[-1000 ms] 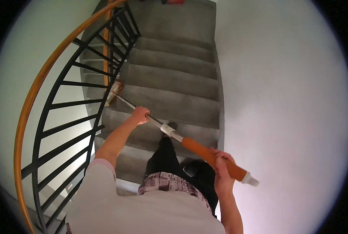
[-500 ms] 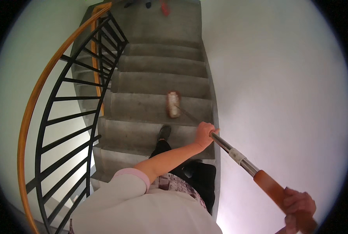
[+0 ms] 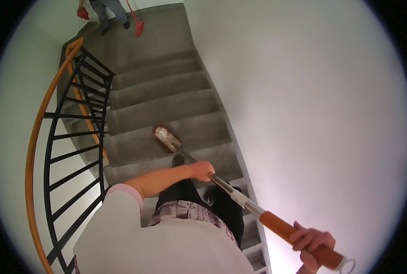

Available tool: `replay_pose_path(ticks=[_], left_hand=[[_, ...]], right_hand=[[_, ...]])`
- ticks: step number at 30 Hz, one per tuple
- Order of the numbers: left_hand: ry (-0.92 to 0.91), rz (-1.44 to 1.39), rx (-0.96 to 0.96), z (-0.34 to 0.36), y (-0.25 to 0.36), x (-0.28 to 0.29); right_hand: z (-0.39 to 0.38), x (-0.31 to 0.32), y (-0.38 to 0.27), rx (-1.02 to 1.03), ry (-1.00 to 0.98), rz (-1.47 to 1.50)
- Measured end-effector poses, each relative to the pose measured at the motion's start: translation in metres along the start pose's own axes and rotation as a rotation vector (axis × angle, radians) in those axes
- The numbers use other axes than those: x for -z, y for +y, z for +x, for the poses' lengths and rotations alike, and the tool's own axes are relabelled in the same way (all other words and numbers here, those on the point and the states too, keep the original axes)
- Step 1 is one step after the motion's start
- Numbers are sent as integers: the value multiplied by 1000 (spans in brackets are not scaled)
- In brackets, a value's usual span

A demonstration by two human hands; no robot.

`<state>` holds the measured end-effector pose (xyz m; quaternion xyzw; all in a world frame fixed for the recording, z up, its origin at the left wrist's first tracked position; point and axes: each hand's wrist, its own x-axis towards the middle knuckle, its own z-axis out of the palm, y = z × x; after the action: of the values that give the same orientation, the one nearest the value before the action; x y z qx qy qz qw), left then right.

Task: The person mops the concrete floor and stairs of a stairwell using a mop while descending the steps.

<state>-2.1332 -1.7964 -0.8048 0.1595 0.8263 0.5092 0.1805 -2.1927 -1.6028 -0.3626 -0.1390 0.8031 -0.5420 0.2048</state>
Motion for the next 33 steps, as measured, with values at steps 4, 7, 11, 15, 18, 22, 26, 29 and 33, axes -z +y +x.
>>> replay_pose_path(ticks=[4,7,11,15,18,22,26,29,33], left_hand=[[246,-78,-29,82,24,-37],[463,-100,-17,138,21,-54],[634,3,-56,157,20,-53],[700,-7,-151,150,26,-54],[776,67,-59,146,22,-43],[854,66,35,164,-22,-26],[914,146,58,180,-35,4],[815,184,32,190,-5,14],[497,90,-263,194,27,29]], right_hand=[[1,13,-24,62,-33,-160],[22,13,-21,47,-54,-244],[24,18,5,73,-32,-151],[22,5,-9,222,-215,-38],[40,17,-11,187,-393,12],[71,36,42,249,-415,-22],[54,73,83,-172,-11,62],[51,111,116,150,271,366],[5,170,126,443,449,401]])
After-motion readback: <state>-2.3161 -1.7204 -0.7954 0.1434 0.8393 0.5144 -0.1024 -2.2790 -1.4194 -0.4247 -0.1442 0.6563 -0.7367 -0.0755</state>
